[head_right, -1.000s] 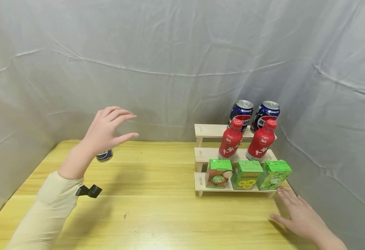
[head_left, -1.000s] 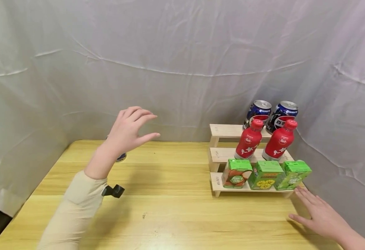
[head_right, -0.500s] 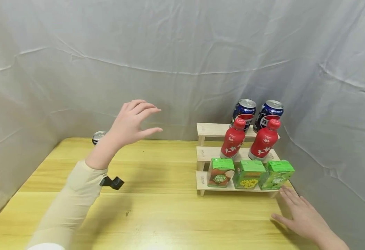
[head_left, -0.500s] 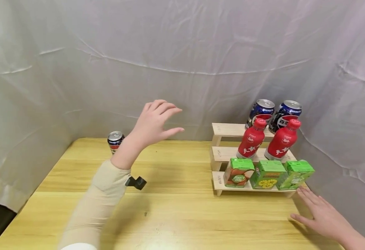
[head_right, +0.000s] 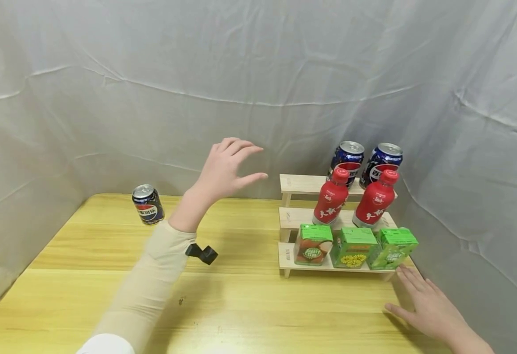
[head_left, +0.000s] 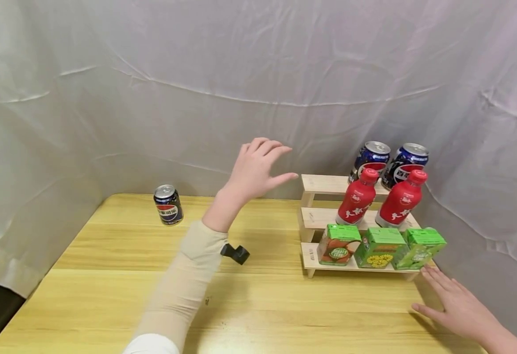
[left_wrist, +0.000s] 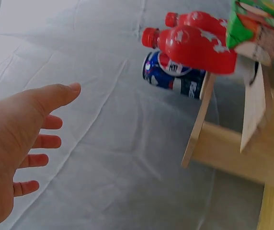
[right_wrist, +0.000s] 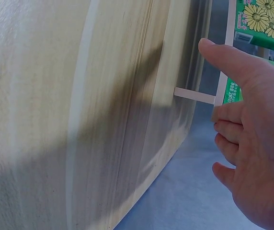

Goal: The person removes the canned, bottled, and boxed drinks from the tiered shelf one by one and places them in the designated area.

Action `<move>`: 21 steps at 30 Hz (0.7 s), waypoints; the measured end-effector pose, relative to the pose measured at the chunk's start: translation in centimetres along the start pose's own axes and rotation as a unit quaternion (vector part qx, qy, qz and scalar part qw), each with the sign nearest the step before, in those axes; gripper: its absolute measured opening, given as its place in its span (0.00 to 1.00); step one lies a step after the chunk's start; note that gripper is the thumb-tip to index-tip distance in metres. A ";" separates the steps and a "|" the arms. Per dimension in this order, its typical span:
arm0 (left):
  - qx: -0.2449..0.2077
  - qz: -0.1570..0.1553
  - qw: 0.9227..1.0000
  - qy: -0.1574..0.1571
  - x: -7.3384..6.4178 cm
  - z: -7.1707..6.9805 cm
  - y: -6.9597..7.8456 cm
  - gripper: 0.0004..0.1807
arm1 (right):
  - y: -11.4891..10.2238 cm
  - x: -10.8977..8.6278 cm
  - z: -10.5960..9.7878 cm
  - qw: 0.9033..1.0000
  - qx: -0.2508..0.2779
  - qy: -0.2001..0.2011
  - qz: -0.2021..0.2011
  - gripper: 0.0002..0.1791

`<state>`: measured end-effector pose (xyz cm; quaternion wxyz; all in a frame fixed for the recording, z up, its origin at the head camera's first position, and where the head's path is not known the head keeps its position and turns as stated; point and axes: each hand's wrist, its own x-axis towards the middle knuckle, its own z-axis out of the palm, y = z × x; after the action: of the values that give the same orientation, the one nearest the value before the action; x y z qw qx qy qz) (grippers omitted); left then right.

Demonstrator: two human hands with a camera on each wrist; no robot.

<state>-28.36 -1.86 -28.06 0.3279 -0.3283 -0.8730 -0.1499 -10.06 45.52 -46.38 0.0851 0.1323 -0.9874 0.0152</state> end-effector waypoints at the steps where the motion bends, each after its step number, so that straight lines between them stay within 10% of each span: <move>1: -0.005 -0.007 1.000 -0.002 0.3 0.3 0.2 0.33 | 0.1 0.0 0.1 1.000 0.004 -0.004 0.003 0.50; 21: -0.095 -0.106 0.989 -0.034 5.5 5.5 4.5 0.36 | -0.4 -0.1 -0.5 1.000 0.007 0.015 -0.004 0.50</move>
<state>-31.08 6.68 -28.24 0.2476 -0.2687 -0.8954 -0.2544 -9.82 45.22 -45.87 0.0990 0.1371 -0.9853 0.0237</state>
